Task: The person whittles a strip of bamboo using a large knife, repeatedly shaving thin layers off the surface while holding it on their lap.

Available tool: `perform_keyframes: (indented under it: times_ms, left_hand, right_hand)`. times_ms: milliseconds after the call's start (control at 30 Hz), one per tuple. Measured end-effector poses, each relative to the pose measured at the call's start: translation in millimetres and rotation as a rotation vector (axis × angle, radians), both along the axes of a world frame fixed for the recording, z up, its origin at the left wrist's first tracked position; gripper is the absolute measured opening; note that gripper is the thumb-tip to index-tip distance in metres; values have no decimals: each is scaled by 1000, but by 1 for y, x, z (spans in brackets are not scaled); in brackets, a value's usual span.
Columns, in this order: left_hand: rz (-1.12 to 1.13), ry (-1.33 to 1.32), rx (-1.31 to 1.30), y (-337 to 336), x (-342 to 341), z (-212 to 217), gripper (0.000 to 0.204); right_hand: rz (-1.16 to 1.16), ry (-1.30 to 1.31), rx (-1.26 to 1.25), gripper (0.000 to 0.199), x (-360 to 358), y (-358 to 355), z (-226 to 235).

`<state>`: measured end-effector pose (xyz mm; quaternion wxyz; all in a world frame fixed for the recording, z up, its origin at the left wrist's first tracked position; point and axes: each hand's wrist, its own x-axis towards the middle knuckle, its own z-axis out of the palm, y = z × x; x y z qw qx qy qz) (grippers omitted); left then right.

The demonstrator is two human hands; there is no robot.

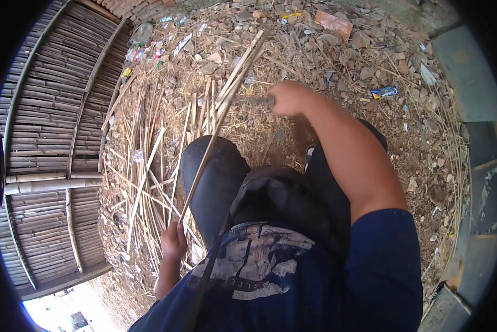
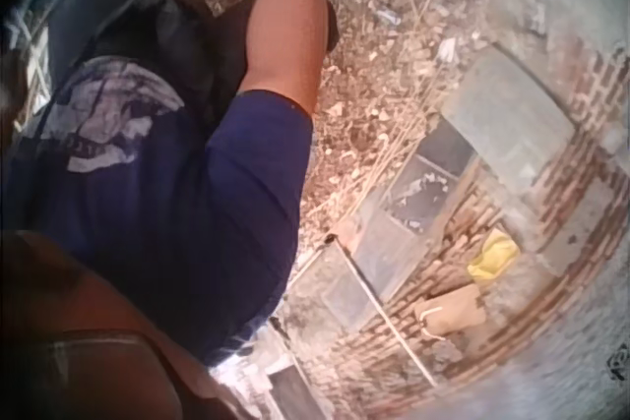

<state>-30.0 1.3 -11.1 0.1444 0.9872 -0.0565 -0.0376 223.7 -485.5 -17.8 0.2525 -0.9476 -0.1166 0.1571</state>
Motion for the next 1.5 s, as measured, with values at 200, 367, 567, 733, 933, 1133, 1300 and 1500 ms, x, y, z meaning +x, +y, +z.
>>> perform_keyframes:
  times_ms: [200, 367, 567, 733, 933, 1133, 1300, 1500]
  left_hand:
    - [-12, -77, 17, 6, 4, 5, 26]
    - [-8, -121, 34, 4, -5, 1, 24]
    - [-7, -161, 109, 12, -6, -6, 23]
    - [-9, -217, 94, 17, -10, -18, 23]
    - [16, -253, 118, 18, -4, -14, 23]
    - [50, -196, 97, 13, -15, -18, 19]
    - [-14, -281, 45, 14, -21, -30, 18]
    - [-51, -318, 43, 24, -26, -36, 17]
  right_hand:
    - [-78, -12, -5, 19, 3, -9, 29]
    - [148, -91, -117, 18, -18, 29, 45]
    - [-197, 48, 13, 21, 15, -19, 22]
    - [133, -39, -74, 22, -10, 22, 36]
    - [-236, 23, 46, 48, 18, -32, 18]
    - [-321, -65, 265, 53, 5, -32, 23]
    - [-272, 165, 727, 27, -3, -20, 47]
    - [-260, 115, 1153, 20, -1, -20, 46]
